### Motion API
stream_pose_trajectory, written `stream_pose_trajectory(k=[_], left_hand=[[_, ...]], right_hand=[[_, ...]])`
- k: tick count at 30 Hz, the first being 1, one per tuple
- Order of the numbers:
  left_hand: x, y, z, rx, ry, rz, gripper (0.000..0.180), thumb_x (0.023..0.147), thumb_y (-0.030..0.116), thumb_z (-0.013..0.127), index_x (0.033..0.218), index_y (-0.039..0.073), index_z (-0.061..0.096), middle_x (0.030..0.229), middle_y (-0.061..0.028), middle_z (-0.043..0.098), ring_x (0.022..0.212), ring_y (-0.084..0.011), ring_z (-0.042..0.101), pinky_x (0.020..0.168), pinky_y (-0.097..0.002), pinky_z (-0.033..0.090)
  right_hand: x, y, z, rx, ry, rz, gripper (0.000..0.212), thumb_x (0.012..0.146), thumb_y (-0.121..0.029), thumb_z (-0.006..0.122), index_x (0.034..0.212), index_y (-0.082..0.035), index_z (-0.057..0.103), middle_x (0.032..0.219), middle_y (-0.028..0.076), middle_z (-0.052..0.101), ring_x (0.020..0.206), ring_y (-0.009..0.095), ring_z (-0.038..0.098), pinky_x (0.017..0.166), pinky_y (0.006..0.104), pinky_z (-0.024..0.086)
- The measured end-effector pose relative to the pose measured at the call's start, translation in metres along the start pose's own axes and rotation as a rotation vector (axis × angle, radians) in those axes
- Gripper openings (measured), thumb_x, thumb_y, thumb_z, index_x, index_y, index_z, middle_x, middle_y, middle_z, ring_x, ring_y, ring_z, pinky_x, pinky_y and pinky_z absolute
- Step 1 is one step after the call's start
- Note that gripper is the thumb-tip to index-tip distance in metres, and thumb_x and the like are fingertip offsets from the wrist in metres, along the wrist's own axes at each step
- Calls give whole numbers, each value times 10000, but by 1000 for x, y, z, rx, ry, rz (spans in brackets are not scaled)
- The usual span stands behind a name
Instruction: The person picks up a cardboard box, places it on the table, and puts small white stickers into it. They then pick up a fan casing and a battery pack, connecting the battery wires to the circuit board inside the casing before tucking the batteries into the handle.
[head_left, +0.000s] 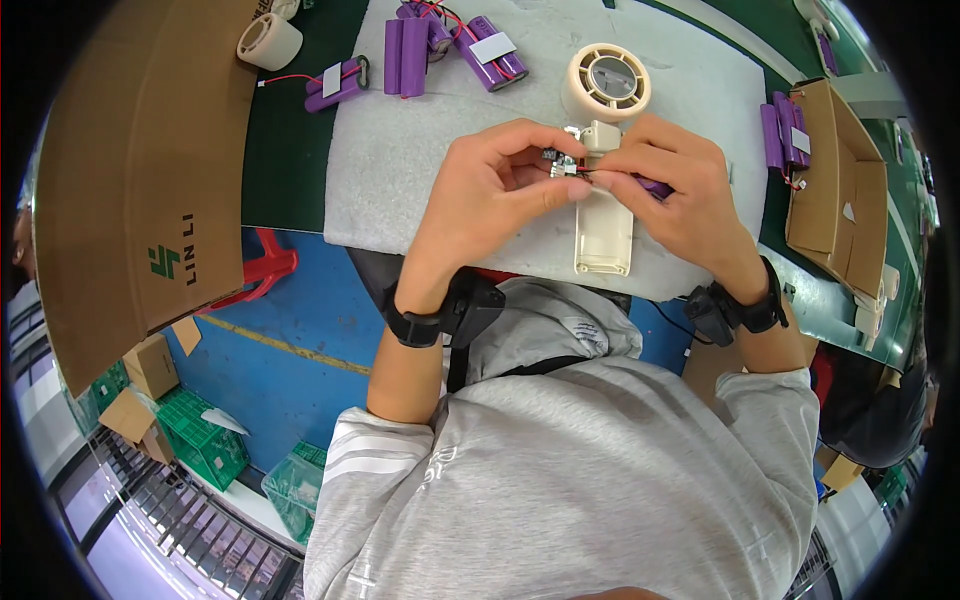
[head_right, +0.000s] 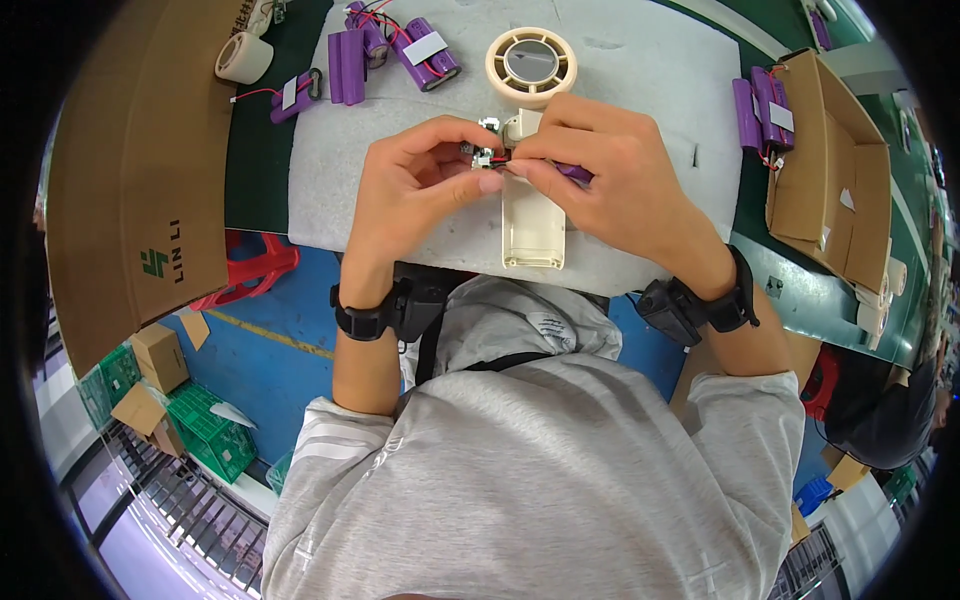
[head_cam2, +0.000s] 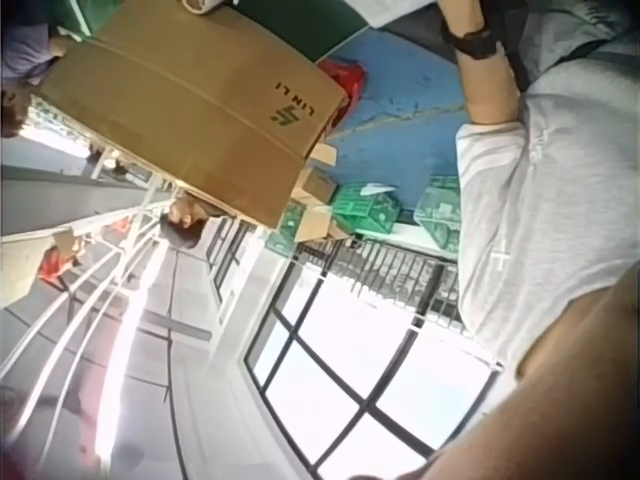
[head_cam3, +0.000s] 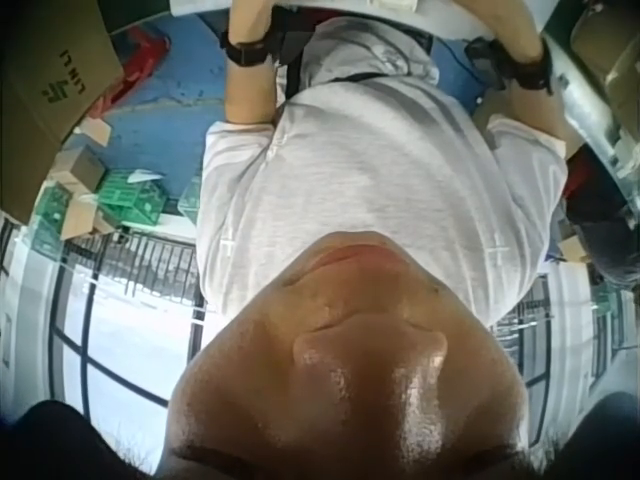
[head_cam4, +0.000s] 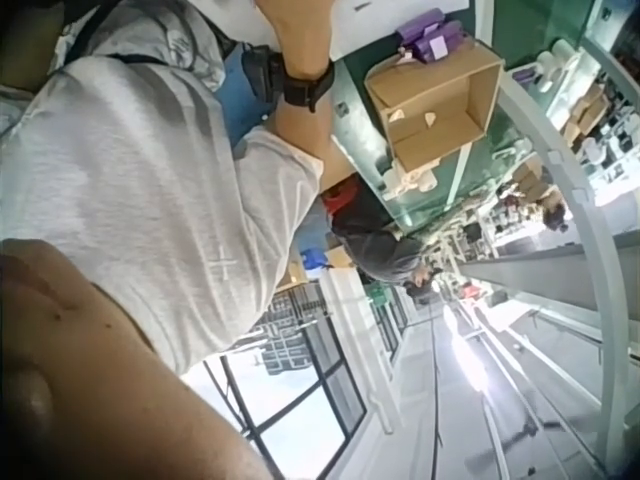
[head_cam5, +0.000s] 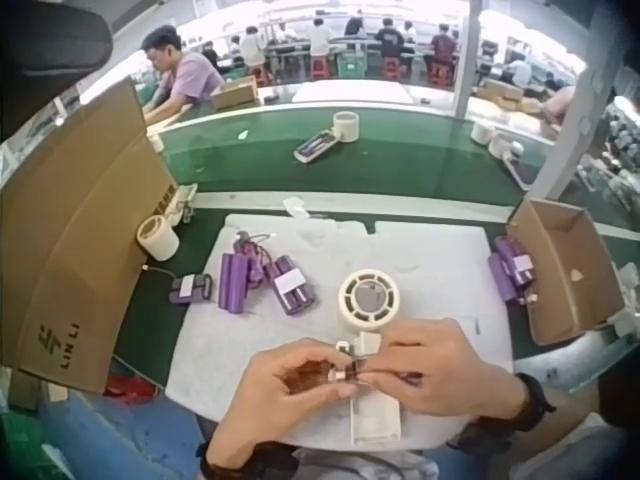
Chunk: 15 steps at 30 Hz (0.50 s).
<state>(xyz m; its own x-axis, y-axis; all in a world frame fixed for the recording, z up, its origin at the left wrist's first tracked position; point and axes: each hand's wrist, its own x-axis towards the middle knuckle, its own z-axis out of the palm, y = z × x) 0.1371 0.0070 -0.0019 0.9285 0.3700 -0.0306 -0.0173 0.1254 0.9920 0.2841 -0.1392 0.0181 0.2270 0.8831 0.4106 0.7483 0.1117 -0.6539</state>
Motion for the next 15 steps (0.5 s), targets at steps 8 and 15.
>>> stream_pose_trajectory(k=[8, 15], left_hand=[[0, 3, -4, -109, -33, -35, 356, 793, -65, 687, 1137, -6, 620, 988, -68, 654, 864, -96, 619, 806, -237, 526], [2, -1, -8, -122, -42, -45, 368, 793, -56, 694, 1146, -7, 602, 1012, -81, 658, 895, -112, 637, 821, -240, 529]], right_hand=[[0, -1, -2, 35, -28, 28, 73, 748, -8, 719, 804, -1, 671, 739, 58, 568, 598, 155, 525, 518, 268, 390], [1, 0, -1, 45, -22, 49, 67, 744, -1, 714, 787, 2, 662, 728, 57, 558, 580, 146, 508, 509, 264, 375]])
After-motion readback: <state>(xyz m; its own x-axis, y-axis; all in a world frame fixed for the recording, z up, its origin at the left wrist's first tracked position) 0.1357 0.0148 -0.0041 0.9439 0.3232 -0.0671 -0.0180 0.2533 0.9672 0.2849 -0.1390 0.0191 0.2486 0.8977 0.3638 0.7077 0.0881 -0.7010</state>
